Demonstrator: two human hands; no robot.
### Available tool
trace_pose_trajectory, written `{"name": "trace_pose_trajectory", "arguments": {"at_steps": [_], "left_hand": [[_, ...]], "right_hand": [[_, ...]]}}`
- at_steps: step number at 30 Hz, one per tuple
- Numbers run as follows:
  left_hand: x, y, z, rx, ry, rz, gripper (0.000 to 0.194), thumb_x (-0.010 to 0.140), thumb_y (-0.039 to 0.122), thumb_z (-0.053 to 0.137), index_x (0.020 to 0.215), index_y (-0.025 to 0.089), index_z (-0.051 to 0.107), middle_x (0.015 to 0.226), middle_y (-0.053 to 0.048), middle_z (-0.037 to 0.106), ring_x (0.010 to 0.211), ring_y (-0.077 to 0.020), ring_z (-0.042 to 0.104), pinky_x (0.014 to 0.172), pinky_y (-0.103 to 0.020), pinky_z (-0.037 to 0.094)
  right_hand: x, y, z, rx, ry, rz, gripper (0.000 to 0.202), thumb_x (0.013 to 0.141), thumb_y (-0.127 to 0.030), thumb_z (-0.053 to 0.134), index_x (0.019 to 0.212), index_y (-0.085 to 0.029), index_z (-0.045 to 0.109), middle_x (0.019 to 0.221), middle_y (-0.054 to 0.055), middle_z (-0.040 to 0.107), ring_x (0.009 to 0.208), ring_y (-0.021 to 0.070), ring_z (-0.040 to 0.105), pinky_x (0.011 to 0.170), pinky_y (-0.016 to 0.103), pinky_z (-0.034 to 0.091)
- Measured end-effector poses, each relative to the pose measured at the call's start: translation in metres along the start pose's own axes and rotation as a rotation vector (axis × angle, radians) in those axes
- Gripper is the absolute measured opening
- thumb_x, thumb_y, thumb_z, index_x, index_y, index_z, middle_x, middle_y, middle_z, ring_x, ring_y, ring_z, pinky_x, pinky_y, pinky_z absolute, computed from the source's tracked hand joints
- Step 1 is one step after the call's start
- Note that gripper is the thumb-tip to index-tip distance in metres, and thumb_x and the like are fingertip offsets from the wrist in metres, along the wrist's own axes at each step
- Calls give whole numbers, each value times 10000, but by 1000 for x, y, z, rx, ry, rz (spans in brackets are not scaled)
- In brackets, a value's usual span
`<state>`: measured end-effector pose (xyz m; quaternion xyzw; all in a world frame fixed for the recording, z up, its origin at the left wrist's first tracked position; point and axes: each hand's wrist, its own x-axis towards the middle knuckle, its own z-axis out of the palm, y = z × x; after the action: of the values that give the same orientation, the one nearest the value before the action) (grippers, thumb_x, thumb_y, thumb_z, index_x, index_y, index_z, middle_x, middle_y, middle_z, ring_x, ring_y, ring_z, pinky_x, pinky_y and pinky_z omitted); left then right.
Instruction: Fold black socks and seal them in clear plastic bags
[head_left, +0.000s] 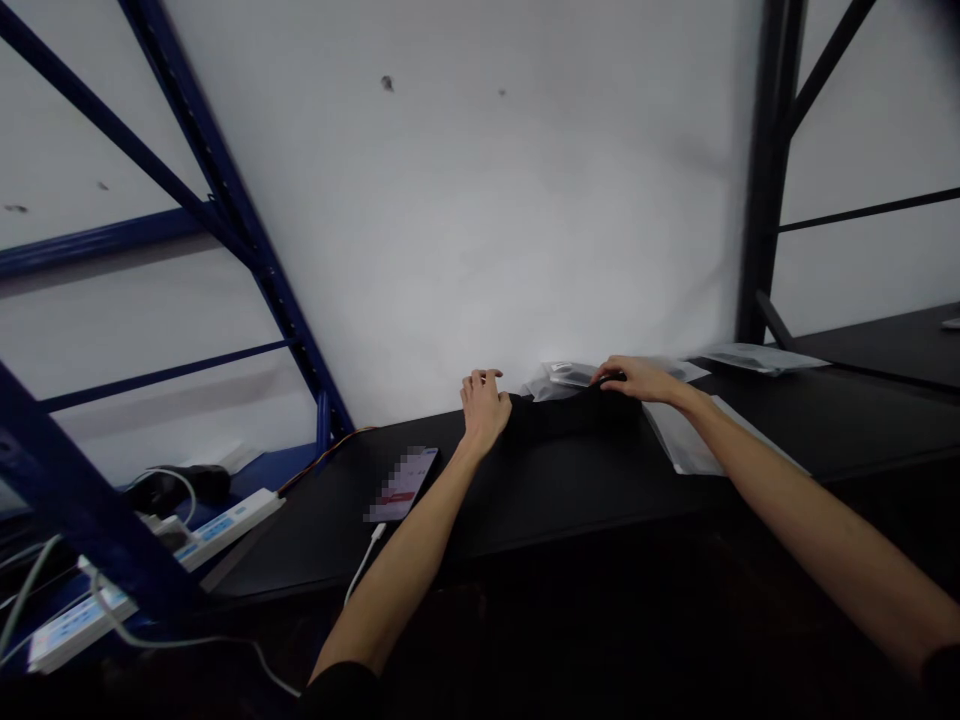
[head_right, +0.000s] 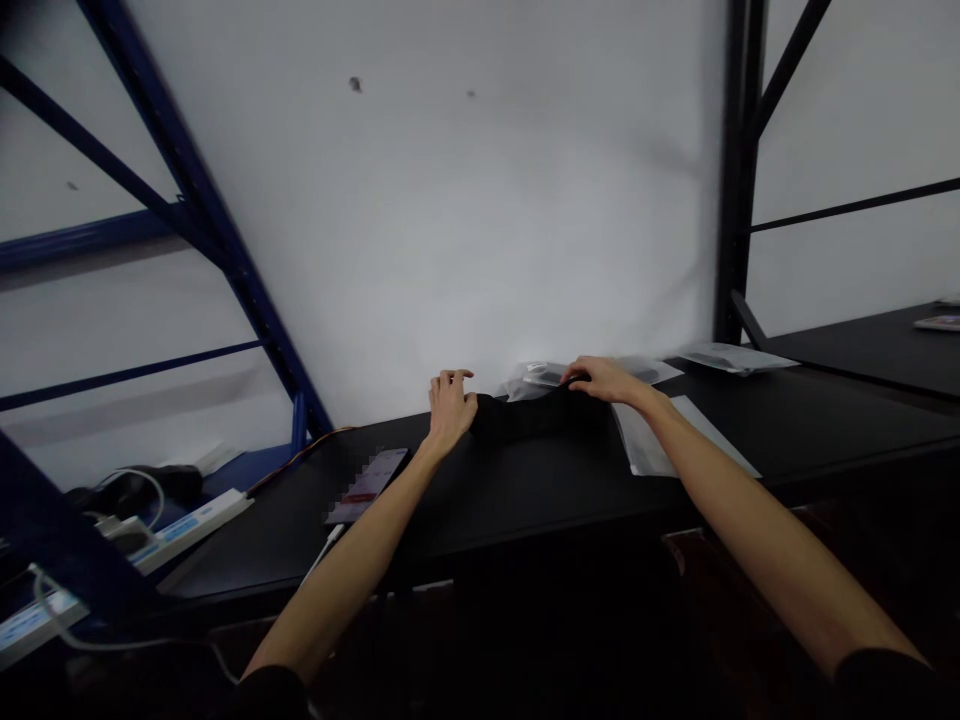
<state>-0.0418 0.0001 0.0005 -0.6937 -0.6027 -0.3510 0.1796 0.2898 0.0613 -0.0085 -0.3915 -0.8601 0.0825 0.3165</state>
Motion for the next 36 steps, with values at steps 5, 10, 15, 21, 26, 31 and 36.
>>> {"name": "trace_pose_trajectory", "arguments": {"at_steps": [5, 10, 15, 21, 26, 31, 36], "left_hand": [[4, -12, 12, -53, -356, 125, 447, 981, 441, 487, 1367, 230, 561, 1434, -112, 565, 1359, -337, 451, 1145, -502, 338], [8, -21, 15, -13, -589, 176, 620, 894, 431, 586, 1463, 208, 482, 1295, -124, 678, 1291, -342, 560, 1170, -534, 282], [16, -20, -1, -263, -484, 204, 508, 826, 254, 547, 1328, 268, 626, 1079, -38, 727, 1038, -253, 651, 1067, -439, 401], [23, -19, -25, -702, -771, 311, 412, 950, 343, 370, 1046, 193, 742, 765, -24, 639, 742, -163, 574, 808, -316, 473], [20, -20, -23, -677, -887, 194, 492, 981, 510, 384, 993, 173, 742, 591, 21, 487, 540, -121, 458, 596, -263, 414], [14, -15, -9, -479, -709, 282, 373, 942, 475, 502, 944, 207, 761, 703, 0, 595, 648, -131, 528, 632, -254, 408], [6, -12, 6, -336, -738, 399, 269, 918, 367, 539, 962, 229, 766, 896, -15, 713, 793, -160, 610, 719, -262, 435]], "right_hand": [[-3, -5, -7, 67, -4, -31, 329, 884, -464, 621, 1064, -234, 773, 1101, 90, 721, 1045, 276, 645, 952, 403, 478], [-10, -19, -16, 189, -102, -2, 391, 862, -571, 658, 1074, -262, 771, 1117, 58, 742, 1060, 277, 632, 954, 398, 450], [-19, -33, -28, 353, -279, 25, 411, 823, -596, 715, 1038, -248, 752, 1081, 58, 722, 1048, 255, 596, 938, 373, 412], [-30, -40, -37, 445, -624, 132, 401, 819, -631, 701, 842, -232, 726, 791, 26, 637, 740, 179, 529, 784, 355, 444], [-30, -41, -36, 471, -645, 156, 406, 849, -620, 689, 965, -238, 761, 705, 14, 589, 671, 163, 504, 694, 329, 447], [-26, -38, -29, 477, -505, 110, 364, 838, -573, 726, 1022, -263, 778, 997, 53, 715, 834, 183, 604, 753, 323, 489], [-23, -25, -17, 406, -684, 154, 398, 821, -592, 724, 1027, -260, 799, 966, 62, 751, 882, 217, 673, 725, 311, 530]]}}
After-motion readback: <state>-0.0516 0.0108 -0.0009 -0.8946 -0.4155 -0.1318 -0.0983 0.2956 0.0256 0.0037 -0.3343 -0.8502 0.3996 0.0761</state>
